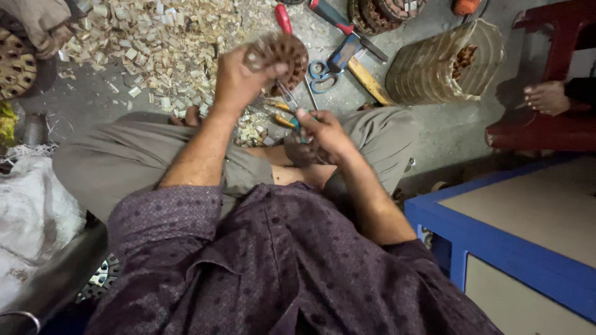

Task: The person sits on the floor and uses pliers and a screwdriver to adjust and secure copper windings on a circular motor stator. They rotate the stator to access different sections and repeatedly use the tools to manipulate the wires.

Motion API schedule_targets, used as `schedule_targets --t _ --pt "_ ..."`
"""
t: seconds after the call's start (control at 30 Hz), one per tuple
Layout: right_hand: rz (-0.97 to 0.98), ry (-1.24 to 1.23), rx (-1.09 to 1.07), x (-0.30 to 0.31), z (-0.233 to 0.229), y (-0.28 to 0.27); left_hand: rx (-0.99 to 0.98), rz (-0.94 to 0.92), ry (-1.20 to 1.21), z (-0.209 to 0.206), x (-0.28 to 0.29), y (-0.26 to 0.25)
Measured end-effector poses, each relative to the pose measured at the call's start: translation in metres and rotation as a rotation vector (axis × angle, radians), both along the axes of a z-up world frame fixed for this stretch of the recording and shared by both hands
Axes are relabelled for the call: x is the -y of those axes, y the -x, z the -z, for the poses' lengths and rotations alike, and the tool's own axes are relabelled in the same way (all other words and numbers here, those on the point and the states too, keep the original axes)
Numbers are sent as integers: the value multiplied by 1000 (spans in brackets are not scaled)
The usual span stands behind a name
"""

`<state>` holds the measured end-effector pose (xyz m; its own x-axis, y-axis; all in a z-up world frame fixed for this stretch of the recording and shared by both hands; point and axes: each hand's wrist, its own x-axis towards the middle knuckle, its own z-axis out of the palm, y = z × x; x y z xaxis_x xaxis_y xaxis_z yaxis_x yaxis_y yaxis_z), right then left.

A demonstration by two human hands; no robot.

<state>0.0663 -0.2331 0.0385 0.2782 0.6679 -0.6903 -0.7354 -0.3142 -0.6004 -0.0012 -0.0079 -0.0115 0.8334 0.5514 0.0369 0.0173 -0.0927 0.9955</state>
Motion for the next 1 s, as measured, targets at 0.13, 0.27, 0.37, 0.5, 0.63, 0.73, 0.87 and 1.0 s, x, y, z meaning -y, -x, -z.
schedule_targets --t 0.13,0.27,0.37,0.5,0.63,0.73,0.87,1.0 --pt "-556 498 1559 0 -6 5 -240 -23 -457 0 10 -8" --pt "-402 384 1158 20 -10 2 -280 -227 -192 8 1 -6" --pt "5 286 1024 58 -17 -17 -101 -336 289 16 -9 -5" --pt "569 266 1224 108 -43 -85 -74 -395 611 15 -16 -10" --pt "774 -105 496 130 -66 -142 92 -307 902 10 -10 -8" --pt "769 -105 317 130 -66 -139 117 -279 947 6 -8 -7" --pt "605 -142 531 95 -34 -87 143 -290 898 12 -6 -4" --pt "3 59 925 54 -23 -33 96 -366 865 10 -5 -9"
